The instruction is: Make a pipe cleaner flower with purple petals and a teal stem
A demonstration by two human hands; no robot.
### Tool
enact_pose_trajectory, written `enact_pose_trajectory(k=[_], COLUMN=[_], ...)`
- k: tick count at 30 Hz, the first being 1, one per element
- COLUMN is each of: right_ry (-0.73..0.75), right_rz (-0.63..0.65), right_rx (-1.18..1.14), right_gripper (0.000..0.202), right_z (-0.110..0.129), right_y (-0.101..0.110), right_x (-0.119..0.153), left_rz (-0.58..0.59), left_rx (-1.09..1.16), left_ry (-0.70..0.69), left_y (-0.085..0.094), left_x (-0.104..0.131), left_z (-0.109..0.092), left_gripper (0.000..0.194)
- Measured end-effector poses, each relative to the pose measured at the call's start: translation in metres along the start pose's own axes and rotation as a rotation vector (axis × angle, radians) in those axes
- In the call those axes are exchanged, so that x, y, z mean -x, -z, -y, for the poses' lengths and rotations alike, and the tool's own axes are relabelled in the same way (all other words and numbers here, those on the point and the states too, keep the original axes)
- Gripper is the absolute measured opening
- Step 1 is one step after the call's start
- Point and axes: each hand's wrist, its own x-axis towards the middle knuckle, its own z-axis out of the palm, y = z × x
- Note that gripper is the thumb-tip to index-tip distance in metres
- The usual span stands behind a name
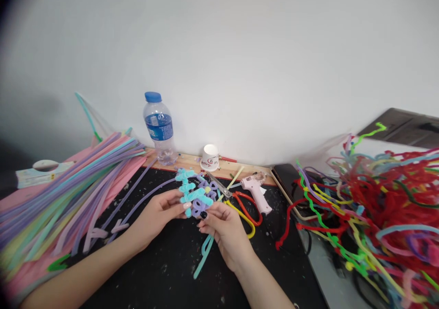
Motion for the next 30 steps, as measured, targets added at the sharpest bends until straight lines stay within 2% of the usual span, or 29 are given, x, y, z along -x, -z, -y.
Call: enact_pose_trajectory(k=[10, 16, 21, 27, 30], right_ry=[0.0, 0.01, -0.041, -0.13, -0.141], right_rz=[0.006, 0.048, 0.057, 0.066, 0.072], right_rx=[0.014, 0.086, 0.115, 0.183, 0.188], right_gripper=[0.016, 0.023, 0.022, 0.037, 0.037], right_z=[-0.0029, -0.0044, -0.0047, -0.0041, -0.0032], right_y=[-0.0006, 0.0021, 0.0045, 0.0045, 0.0035], right_x=[0.0013, -0.0023, -0.0031, -0.0028, -0.0022], left_rz=[0.055, 0.013, 0.003, 0.053, 0.041], left_rx=[-0.022, -0.058, -0.085, -0.029, 0.001], left_ry=[0.027, 0.009, -0.035, 0.004, 0.0], left_y=[0.0009, 0.0019, 0.0047, 0.004, 0.0032], left_x=[-0.0001, -0.0006, -0.0024, -0.0034, -0.0028], left_z=[0.0008, 0.0045, 0.0089, 0.0075, 0.0049], left_gripper=[0.021, 0.021, 0.023, 0.025, 0.025])
